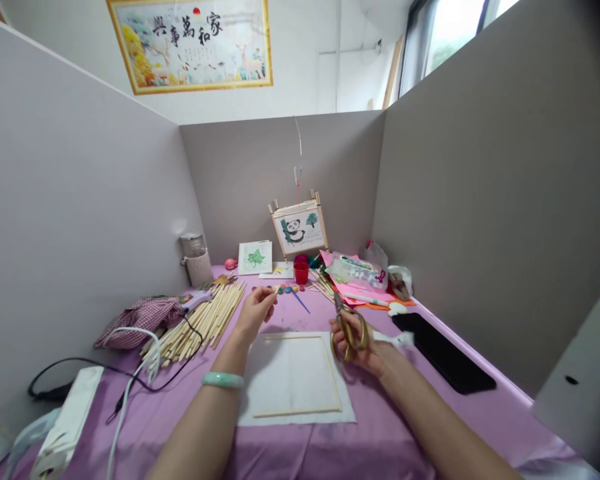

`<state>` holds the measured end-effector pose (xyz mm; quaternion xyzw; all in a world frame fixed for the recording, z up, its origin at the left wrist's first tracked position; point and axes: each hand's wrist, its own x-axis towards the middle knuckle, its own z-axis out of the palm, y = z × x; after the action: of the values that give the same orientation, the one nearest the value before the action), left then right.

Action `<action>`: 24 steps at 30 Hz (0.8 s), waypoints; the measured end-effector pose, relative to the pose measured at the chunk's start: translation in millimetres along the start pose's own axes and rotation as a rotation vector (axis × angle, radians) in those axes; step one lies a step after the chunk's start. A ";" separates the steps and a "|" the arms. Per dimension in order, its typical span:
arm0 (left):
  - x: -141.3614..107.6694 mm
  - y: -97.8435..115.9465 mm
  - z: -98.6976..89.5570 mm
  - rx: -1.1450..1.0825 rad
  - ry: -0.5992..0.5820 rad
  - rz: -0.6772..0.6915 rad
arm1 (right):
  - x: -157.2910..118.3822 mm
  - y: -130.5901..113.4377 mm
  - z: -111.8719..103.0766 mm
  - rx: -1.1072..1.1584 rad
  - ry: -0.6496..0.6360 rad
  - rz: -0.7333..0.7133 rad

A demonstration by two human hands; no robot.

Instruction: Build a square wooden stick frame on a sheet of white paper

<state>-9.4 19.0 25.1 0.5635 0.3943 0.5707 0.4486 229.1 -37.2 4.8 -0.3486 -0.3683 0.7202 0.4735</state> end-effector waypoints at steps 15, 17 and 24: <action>-10.0 0.1 5.8 0.021 -0.078 -0.024 | -12.2 -52.1 -6.0 -0.006 0.104 -0.683; -9.3 -1.3 4.1 -0.027 -0.076 -0.023 | -4.4 -49.6 -9.3 -0.144 0.244 -0.794; -9.9 -1.9 3.3 -0.078 -0.084 -0.040 | 28.2 -1.5 -5.4 -0.620 0.322 -0.559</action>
<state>-6.3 9.9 20.5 0.5613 0.3638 0.5522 0.4977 225.7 -9.2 -0.9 -0.4687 -0.5684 0.3567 0.5745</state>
